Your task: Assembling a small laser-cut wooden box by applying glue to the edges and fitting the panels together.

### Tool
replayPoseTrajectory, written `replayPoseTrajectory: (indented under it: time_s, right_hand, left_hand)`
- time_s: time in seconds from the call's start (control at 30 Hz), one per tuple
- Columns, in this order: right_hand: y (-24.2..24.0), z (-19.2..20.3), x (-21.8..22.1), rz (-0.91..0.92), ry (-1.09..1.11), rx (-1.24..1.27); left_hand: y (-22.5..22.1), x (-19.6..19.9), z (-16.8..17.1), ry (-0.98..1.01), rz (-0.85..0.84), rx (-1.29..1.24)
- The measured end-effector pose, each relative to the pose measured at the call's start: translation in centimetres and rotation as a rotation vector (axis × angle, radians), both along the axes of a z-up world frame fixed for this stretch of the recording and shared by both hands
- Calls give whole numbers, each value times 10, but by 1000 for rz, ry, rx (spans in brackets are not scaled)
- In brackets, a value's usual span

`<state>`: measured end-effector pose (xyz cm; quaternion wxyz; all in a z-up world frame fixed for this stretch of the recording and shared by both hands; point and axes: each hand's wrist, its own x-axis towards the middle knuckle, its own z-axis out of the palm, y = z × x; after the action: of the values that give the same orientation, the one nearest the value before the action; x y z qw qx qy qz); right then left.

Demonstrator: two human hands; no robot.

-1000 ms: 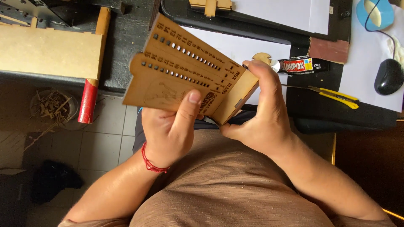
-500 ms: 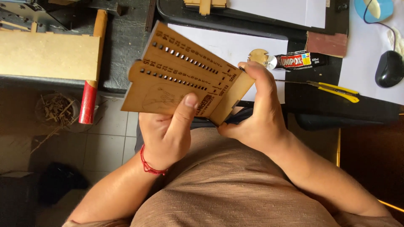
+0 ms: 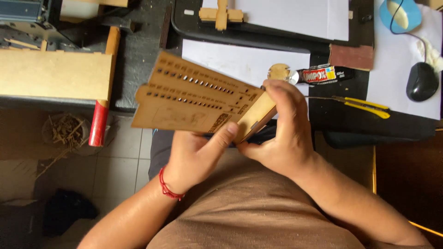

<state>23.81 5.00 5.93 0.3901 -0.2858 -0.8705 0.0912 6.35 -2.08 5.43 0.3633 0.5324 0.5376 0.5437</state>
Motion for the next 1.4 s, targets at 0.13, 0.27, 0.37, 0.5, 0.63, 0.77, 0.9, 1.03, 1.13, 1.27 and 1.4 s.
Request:
replayPoseTrajectory:
  time_s: [0.13,0.27,0.37,0.5,0.63,0.77,0.9,1.03,1.13,1.27,1.4]
  right_hand:
    - [-3,0,0,-1,-2,-25]
    - [-6,-2,4,-3,6,-33]
    - [-4,-3,5,20,8,35]
    - [-8,1,5,-15,-59,74]
    - [-9,0,2,-6,-68,86]
    - [-16,5,2,-68,-125,-92]
    - [-17,19,-1,-70,-188,-189]
    - [-15,3,-5,-79,-158,-60]
    - [-12,3,-4,-91,-142,44]
    - [-12,-2,-3,-159,-158,124]
    - [-10,-4,-6,-122,-111,170]
  left_hand:
    - [3,4,-8,-110,-69,-93]
    - [1,6,-11,-282,-154,-128]
    - [0,8,-4,-360,-133,-265]
    - [0,10,6,-274,-49,-515]
    - [0,11,-19,-325,-132,-225]
    - [0,6,-21,-476,-152,-186]
    - [0,7,-13,-645,-150,-166]
    - [-7,22,-10,-602,-75,-201]
    - [-7,23,-6,-452,-41,-161]
    - [-5,26,-4,-427,55,-72]
    - [-6,29,-6,-623,47,20]
